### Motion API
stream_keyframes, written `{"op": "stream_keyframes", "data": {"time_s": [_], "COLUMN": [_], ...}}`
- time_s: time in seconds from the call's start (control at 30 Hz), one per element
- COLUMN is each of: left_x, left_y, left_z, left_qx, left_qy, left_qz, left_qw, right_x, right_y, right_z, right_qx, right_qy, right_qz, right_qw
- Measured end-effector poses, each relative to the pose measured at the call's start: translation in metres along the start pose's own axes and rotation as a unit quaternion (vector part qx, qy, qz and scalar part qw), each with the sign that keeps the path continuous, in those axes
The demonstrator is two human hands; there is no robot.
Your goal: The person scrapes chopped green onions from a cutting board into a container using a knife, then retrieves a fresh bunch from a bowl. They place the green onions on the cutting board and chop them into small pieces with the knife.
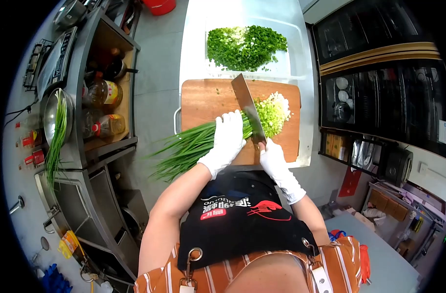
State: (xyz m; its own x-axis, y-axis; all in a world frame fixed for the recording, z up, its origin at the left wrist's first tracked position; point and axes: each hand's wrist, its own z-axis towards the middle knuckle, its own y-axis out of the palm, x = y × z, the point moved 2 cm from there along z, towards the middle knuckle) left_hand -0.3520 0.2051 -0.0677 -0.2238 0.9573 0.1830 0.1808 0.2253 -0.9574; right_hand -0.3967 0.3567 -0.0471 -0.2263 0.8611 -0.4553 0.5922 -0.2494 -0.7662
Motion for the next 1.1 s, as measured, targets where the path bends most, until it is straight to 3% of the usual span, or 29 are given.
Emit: {"op": "stream_keyframes", "data": {"time_s": [0.13,0.17,0.27,0.37,0.5,0.8,0.93,0.97,1.0,1.07,1.1], "left_x": [0.001,0.001,0.000,0.001,0.001,0.000,-0.001,-0.001,0.001,0.001,0.000], "left_y": [0.001,-0.002,-0.001,-0.001,0.001,0.004,0.007,0.007,0.006,0.005,0.005], "left_z": [0.001,0.000,-0.003,-0.002,-0.002,0.001,0.000,-0.001,-0.001,0.001,0.000], "left_qx": [0.018,0.029,0.035,0.033,0.036,0.046,0.063,0.062,0.062,0.054,0.043], "left_qy": [-0.004,-0.001,-0.003,-0.002,-0.004,-0.009,-0.006,-0.008,-0.009,-0.012,-0.016], "left_qz": [0.001,-0.012,-0.025,-0.022,-0.019,-0.026,-0.018,-0.014,-0.011,-0.015,-0.017], "left_qw": [1.000,1.000,0.999,0.999,0.999,0.999,0.998,0.998,0.998,0.998,0.999], "right_x": [0.033,0.040,0.020,0.009,0.017,0.021,-0.001,0.015,0.022,0.028,0.026], "right_y": [0.006,0.006,-0.028,-0.039,-0.023,0.000,0.004,0.013,0.012,0.006,0.001], "right_z": [0.001,-0.003,-0.034,-0.047,-0.046,-0.027,-0.001,0.002,0.001,-0.004,-0.011], "right_qx": [0.072,0.062,0.018,0.009,0.049,0.050,0.029,0.068,0.071,0.065,0.114], "right_qy": [-0.068,-0.031,0.008,-0.013,-0.065,-0.086,-0.028,-0.070,-0.070,-0.051,-0.097], "right_qz": [0.086,0.134,0.128,0.087,0.047,0.024,-0.021,0.011,0.011,0.141,0.140], "right_qw": [0.991,0.989,0.992,0.996,0.996,0.995,0.999,0.995,0.995,0.986,0.979]}}
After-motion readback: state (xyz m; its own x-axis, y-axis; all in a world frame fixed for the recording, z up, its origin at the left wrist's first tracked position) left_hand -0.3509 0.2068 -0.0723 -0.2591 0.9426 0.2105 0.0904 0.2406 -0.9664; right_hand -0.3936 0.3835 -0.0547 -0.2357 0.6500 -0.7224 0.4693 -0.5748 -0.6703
